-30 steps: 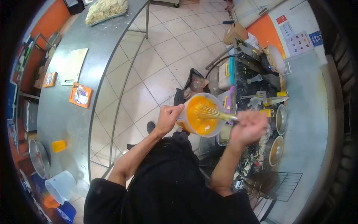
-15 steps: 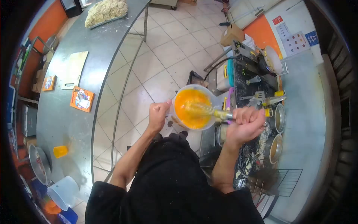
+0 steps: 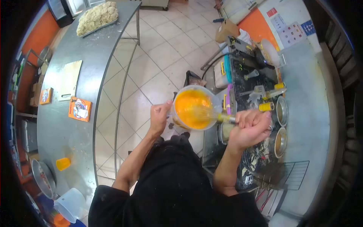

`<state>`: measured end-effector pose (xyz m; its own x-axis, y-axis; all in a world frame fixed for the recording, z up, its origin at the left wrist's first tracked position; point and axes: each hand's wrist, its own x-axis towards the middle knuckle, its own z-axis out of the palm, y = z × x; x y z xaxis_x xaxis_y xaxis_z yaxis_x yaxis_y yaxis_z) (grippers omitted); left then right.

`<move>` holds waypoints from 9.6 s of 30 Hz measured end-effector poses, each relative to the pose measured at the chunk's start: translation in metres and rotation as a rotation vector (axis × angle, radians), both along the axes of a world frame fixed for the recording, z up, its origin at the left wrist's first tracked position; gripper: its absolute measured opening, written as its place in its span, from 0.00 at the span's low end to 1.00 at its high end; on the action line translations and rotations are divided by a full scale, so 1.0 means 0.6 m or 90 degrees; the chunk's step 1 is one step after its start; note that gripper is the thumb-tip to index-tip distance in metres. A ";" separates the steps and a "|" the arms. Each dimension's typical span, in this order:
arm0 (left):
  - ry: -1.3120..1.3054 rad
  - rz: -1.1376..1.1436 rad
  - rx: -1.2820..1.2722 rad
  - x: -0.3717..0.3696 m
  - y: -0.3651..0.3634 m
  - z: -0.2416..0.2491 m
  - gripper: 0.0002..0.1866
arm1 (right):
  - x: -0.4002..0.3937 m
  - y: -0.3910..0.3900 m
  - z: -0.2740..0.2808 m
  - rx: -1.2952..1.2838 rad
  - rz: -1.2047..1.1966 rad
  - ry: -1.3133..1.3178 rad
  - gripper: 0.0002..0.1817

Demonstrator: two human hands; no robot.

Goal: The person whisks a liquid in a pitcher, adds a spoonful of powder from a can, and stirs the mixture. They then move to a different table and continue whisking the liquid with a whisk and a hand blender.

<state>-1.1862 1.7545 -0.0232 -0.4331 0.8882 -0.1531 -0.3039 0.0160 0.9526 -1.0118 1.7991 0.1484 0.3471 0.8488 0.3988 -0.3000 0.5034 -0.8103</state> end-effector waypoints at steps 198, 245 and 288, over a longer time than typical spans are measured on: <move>-0.018 -0.082 0.107 -0.009 0.047 0.064 0.27 | -0.036 0.006 -0.025 0.000 -0.093 -0.034 0.23; 0.030 -0.012 0.140 -0.040 0.001 0.032 0.27 | -0.069 -0.004 -0.056 -0.062 0.015 -0.073 0.25; -0.036 -0.061 0.120 -0.034 0.012 0.043 0.25 | -0.071 -0.024 -0.038 -0.030 -0.091 -0.103 0.26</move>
